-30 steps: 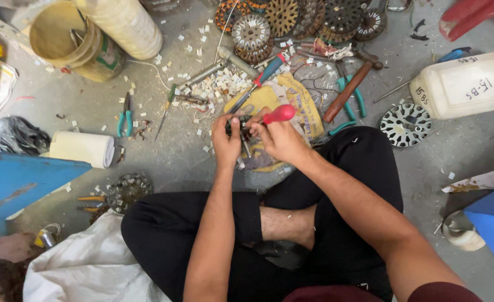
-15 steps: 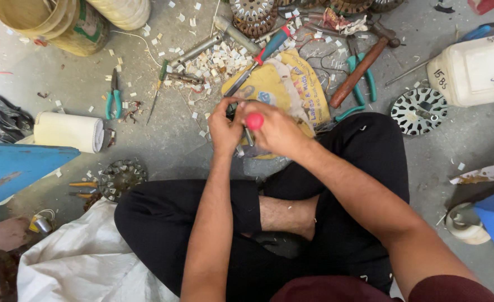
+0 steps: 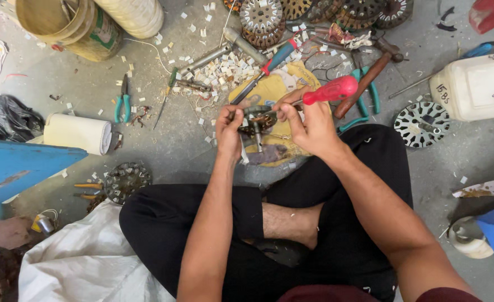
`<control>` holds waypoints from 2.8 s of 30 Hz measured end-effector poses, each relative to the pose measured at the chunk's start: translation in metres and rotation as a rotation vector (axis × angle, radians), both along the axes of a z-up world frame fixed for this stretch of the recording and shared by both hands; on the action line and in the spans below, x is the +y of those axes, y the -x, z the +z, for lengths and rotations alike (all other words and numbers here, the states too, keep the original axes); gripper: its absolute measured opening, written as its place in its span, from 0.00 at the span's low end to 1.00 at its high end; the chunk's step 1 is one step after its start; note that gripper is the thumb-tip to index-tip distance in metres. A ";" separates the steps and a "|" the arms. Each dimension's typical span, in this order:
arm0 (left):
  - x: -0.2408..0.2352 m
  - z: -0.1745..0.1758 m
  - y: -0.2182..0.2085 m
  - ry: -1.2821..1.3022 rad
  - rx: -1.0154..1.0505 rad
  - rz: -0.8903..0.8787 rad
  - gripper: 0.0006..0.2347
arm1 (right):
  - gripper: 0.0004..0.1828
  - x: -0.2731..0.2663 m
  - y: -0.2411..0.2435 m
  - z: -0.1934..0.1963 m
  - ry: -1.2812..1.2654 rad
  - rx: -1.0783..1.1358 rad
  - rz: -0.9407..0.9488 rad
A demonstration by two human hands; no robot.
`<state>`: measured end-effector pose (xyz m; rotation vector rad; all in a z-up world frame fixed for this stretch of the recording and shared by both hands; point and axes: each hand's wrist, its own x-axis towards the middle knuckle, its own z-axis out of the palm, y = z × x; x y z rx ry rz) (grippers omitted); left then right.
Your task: The person disassembles and repairs a fan motor assembly by hand and using a screwdriver to remove small components and wire segments while seated on the floor.
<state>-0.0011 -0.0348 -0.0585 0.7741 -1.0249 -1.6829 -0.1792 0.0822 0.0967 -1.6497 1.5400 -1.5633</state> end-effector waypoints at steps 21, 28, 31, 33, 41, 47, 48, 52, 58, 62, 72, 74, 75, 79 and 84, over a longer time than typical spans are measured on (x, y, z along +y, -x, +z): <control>0.025 0.073 0.013 0.440 -0.599 -0.134 0.04 | 0.04 -0.019 0.016 -0.008 -0.265 0.172 0.183; 0.028 0.079 0.017 0.567 -0.705 -0.011 0.03 | 0.05 -0.010 -0.006 -0.023 -0.088 0.384 0.107; 0.036 0.069 0.019 0.658 -0.718 0.051 0.04 | 0.04 -0.007 -0.008 -0.026 -0.112 0.353 0.083; 0.031 0.069 0.017 0.634 -0.687 0.030 0.05 | 0.03 -0.008 -0.010 -0.023 -0.183 0.270 0.007; 0.024 0.061 0.012 0.684 -0.644 -0.043 0.06 | 0.03 -0.003 -0.001 -0.002 -0.115 0.190 0.052; 0.014 0.052 0.017 0.549 -0.596 0.122 0.09 | 0.08 0.009 -0.031 -0.005 0.070 0.669 0.142; 0.011 0.052 0.013 0.428 -0.640 0.123 0.10 | 0.13 0.011 -0.041 -0.006 0.150 0.771 0.207; 0.004 0.054 0.012 0.341 -0.694 0.094 0.09 | 0.06 0.003 -0.049 -0.007 0.015 0.481 0.148; 0.007 0.052 0.013 0.590 -0.645 0.122 0.08 | 0.01 0.002 -0.008 -0.005 -0.038 0.009 0.017; 0.007 0.059 0.016 0.566 -0.744 0.111 0.07 | 0.05 -0.003 0.012 -0.018 -0.012 -0.229 0.041; 0.008 0.070 0.014 0.479 -0.757 0.001 0.08 | 0.07 -0.037 0.051 -0.045 -0.160 -0.471 0.265; 0.007 0.069 0.017 0.408 -0.826 0.000 0.09 | 0.06 -0.035 0.047 -0.043 -0.186 -0.401 0.262; 0.006 0.068 0.019 0.397 -0.846 0.022 0.09 | 0.06 -0.038 0.045 -0.040 -0.192 -0.362 0.261; 0.002 0.065 0.018 0.354 -0.746 0.063 0.08 | 0.07 -0.006 -0.013 -0.025 0.084 0.085 0.186; 0.014 0.053 0.011 0.470 -0.582 0.098 0.08 | 0.01 -0.014 0.003 -0.016 -0.048 -0.146 0.141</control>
